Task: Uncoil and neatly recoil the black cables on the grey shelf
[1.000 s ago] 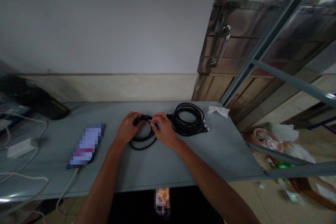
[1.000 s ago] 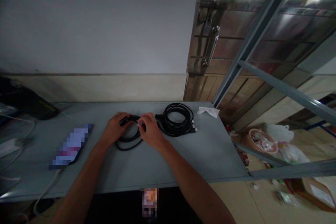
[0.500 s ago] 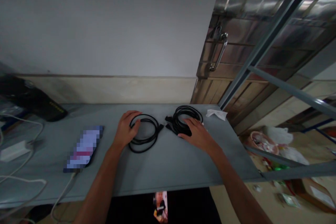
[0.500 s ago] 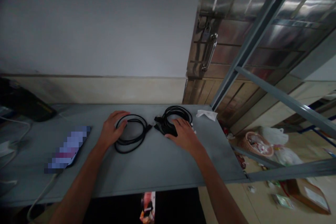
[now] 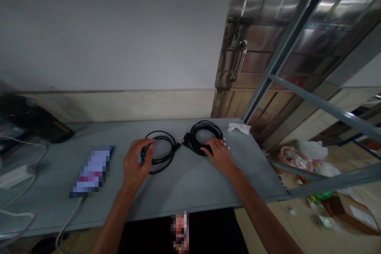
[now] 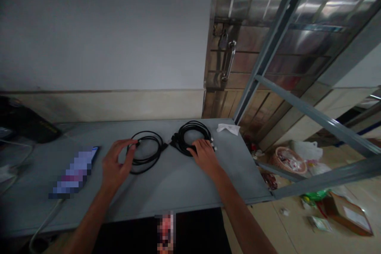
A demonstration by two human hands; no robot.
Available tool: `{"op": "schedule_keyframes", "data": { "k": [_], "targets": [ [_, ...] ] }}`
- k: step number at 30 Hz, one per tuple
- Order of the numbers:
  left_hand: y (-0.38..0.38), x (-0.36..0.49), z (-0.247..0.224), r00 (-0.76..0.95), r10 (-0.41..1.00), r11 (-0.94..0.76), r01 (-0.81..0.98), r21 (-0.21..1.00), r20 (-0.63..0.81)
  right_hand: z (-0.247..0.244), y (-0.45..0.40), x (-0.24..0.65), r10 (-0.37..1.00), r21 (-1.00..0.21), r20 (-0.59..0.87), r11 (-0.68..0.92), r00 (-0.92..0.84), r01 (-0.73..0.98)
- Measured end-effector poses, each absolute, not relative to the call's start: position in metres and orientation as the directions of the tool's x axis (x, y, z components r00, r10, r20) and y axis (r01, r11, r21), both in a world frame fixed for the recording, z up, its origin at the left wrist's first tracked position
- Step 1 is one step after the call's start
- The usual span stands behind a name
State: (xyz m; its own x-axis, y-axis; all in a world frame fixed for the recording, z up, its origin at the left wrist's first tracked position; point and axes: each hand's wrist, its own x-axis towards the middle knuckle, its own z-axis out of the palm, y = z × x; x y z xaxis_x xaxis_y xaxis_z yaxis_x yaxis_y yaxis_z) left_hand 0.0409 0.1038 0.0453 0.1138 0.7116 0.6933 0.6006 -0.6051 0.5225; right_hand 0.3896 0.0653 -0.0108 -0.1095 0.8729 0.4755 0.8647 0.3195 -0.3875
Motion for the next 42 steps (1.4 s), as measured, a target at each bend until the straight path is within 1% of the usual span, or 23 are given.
{"op": "schedule_keyframes", "data": {
  "k": [4, 8, 12, 17, 18, 20, 22, 23, 24, 26, 28, 29, 31, 32, 33, 36, 40, 42],
  "targets": [
    [0.07, 0.046, 0.027, 0.171, 0.72, -0.614, 0.61, 0.501, 0.673, -0.014, 0.067, 0.393, 0.861, -0.469, 0.508, 0.288, -0.012, 0.835],
    [0.066, 0.048, 0.018, 0.196, 0.713, -0.62, 0.624, 0.475, 0.673, -0.007, 0.066, 0.397, 0.837, -0.579, 0.536, 0.273, 0.106, 0.768],
    [0.069, 0.049, 0.018, 0.2, 0.717, -0.618, 0.627, 0.475, 0.668, 0.018, 0.064, 0.399, 0.799, -0.687, 0.558, 0.292, 0.224, 0.665],
    [0.066, 0.048, 0.019, 0.224, 0.717, -0.628, 0.619, 0.472, 0.66, 0.065, 0.057, 0.393, 0.74, -0.794, 0.548, 0.313, 0.39, 0.521],
    [0.066, 0.048, 0.018, 0.227, 0.722, -0.627, 0.614, 0.48, 0.653, 0.075, 0.054, 0.391, 0.742, -0.826, 0.527, 0.33, 0.414, 0.458],
    [0.067, 0.048, 0.018, 0.229, 0.735, -0.623, 0.599, 0.503, 0.638, 0.094, 0.044, 0.384, 0.758, -0.888, 0.46, 0.384, 0.463, 0.253],
    [0.066, 0.049, 0.017, 0.231, 0.755, -0.615, 0.573, 0.541, 0.614, 0.112, 0.031, 0.377, 0.777, -0.897, 0.394, 0.441, 0.491, 0.021],
    [0.063, 0.05, 0.016, 0.235, 0.773, -0.605, 0.552, 0.573, 0.59, 0.121, 0.023, 0.373, 0.784, -0.884, 0.376, 0.463, 0.493, -0.061],
    [0.057, 0.053, 0.016, 0.244, 0.796, -0.59, 0.523, 0.616, 0.555, 0.128, 0.015, 0.369, 0.789, -0.873, 0.372, 0.477, 0.489, -0.105],
    [0.038, 0.062, 0.019, 0.296, 0.842, -0.539, 0.442, 0.717, 0.45, 0.139, -0.003, 0.36, 0.798, -0.859, 0.369, 0.489, 0.476, -0.154],
    [0.01, 0.074, 0.026, 0.394, 0.856, -0.474, 0.343, 0.811, 0.334, 0.143, -0.019, 0.347, 0.813, -0.864, 0.345, 0.47, 0.468, -0.18],
    [-0.006, 0.08, 0.031, 0.45, 0.854, -0.42, 0.3, 0.856, 0.261, 0.142, -0.026, 0.34, 0.822, -0.872, 0.325, 0.452, 0.468, -0.189],
    [-0.036, 0.094, 0.043, 0.534, 0.83, -0.299, 0.18, 0.937, 0.163, 0.136, -0.039, 0.324, 0.846, -0.893, 0.277, 0.402, 0.456, -0.203],
    [-0.048, 0.099, 0.049, 0.537, 0.834, -0.225, 0.124, 0.966, 0.126, 0.131, -0.045, 0.317, 0.862, -0.905, 0.25, 0.37, 0.442, -0.209],
    [-0.057, 0.104, 0.055, 0.541, 0.835, -0.174, 0.085, 0.981, 0.101, 0.125, -0.051, 0.31, 0.88, -0.918, 0.223, 0.334, 0.419, -0.212],
    [-0.067, 0.112, 0.066, 0.457, 0.889, -0.074, 0.055, 0.996, 0.041, 0.107, -0.064, 0.299, 0.941, -0.956, 0.169, 0.229, 0.294, -0.186],
    [-0.056, 0.107, 0.071, 0.384, 0.923, 0.014, -0.023, 1.0, -0.004, 0.094, -0.073, 0.302, 0.989, -0.989, 0.134, 0.137, 0.057, -0.05],
    [-0.051, 0.102, 0.071, 0.348, 0.937, 0.057, -0.037, 0.998, -0.04, 0.091, -0.075, 0.306, 0.993, -0.993, 0.114, 0.114, -0.016, 0.012]
  ]
}}
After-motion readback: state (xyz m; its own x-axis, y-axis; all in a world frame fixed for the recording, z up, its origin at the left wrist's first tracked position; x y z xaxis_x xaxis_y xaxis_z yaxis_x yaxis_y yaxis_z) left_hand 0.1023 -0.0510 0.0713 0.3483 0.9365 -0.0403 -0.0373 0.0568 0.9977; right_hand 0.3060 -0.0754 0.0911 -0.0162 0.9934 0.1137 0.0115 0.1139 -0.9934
